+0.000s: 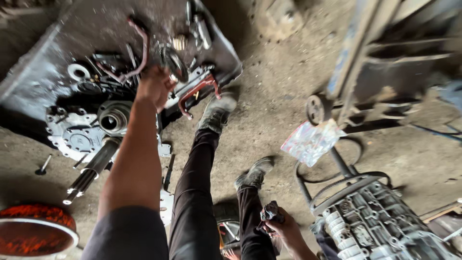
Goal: The person assembles internal gears into a mechanical housing, wipes components with a cloth, and aligns the main gear assembly while other people assist by holding parts and using wrenches.
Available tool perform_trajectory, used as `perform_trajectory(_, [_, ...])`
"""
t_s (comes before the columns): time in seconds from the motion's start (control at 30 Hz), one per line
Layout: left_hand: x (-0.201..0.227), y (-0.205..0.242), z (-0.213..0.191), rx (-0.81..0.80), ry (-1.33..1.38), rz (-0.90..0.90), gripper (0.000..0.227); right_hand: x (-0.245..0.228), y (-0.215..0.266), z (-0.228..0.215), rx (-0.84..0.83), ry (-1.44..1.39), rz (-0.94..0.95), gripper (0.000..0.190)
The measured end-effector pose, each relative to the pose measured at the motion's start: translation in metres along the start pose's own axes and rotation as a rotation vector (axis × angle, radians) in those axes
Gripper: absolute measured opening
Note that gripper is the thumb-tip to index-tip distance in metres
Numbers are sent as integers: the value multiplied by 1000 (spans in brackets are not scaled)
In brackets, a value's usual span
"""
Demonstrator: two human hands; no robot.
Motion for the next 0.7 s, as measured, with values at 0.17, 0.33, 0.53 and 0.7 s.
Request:
perform_trajectory(0.17, [13,94,61,-17,-165,-99,36,-45,42,3,68,49,-129,38])
perform_trajectory(0.33, [0,197,145,-237,-354,224,40,-125,131,39,-54,32,-615,39])
perform_trajectory(0.53, [-29,356,250,-231,-856,7,28,-161,279,59,109,319,-980,49])
perform_trajectory(0.7, [-52,473,346,-563,-760,-84,35,-126,372,31,616,462,-1428,73])
Point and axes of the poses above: each hand's wrist, its own y-axis away from the middle knuckle, its own z-axis out of the palm, x = y × z, the point moved 3 cm from there along -y, towards the middle knuckle, and after that the axes turned 5 degrees about -x, right-handed, at the moved point
